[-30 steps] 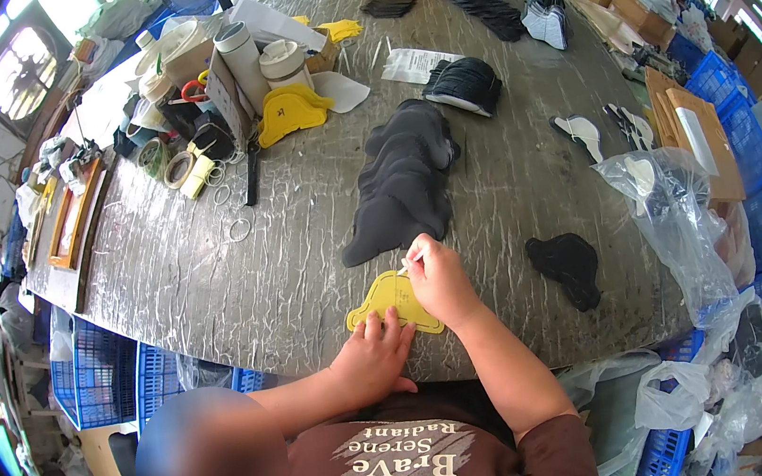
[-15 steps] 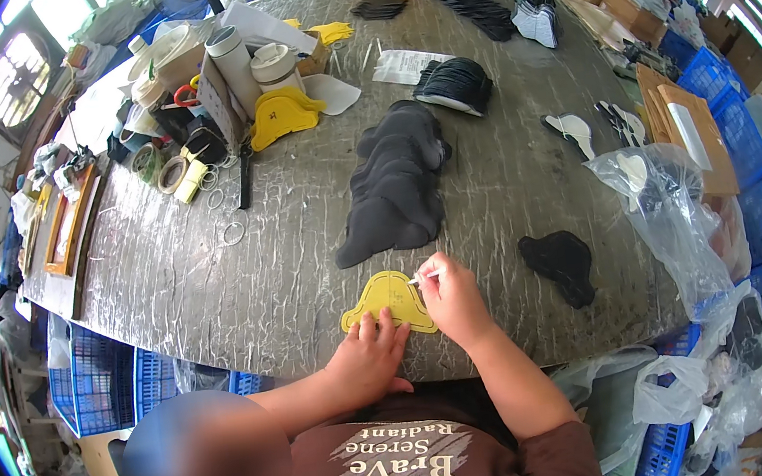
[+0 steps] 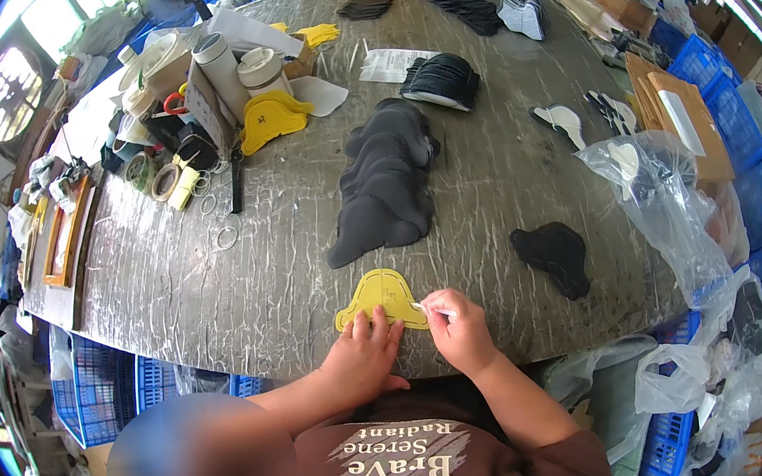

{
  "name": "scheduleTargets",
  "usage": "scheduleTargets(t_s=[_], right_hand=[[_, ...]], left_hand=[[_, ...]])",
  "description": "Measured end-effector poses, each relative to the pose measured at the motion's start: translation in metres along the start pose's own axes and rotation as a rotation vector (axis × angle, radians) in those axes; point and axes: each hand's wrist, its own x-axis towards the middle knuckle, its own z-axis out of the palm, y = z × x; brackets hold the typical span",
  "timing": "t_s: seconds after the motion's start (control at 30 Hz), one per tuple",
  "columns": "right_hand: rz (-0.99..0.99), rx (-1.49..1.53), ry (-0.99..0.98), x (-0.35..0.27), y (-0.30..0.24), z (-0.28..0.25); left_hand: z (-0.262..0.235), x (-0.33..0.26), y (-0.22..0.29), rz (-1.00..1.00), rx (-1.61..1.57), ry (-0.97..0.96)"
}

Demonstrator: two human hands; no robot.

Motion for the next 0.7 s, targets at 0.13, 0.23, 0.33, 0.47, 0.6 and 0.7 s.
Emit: scheduleTargets(t_s=[0.13,0.23,0.33,0.47,0.6,0.7], right_hand=[[-0.006,0.004,0.018,-0.007,-0.001,-0.004],[0.024,-0.005,0.022,-0.014,0.0,-0.008],[0.018,0.023,0.037,-0.018,0.001,-0.012],[-0.02,-0.036,0.04,-0.025,0.0,-0.016],[-0.077,-0.122,0.043,-0.03,-0.01,-0.014],[-0.072,-0.142,0.029,-0.031,-0.02,-0.01]], left_hand=[[-0.001,0.0,-0.001,0.011,0.018,0.021],[0.0,-0.001,-0.001,0.011,0.018,0.027],[0.0,0.0,-0.001,0.011,0.011,0.029],[0.001,0.0,-0.001,0.007,-0.001,0.027],[0.001,0.0,-0.001,0.01,-0.002,0.029],[0.001,-0.001,-0.001,0.005,-0.003,0.031]])
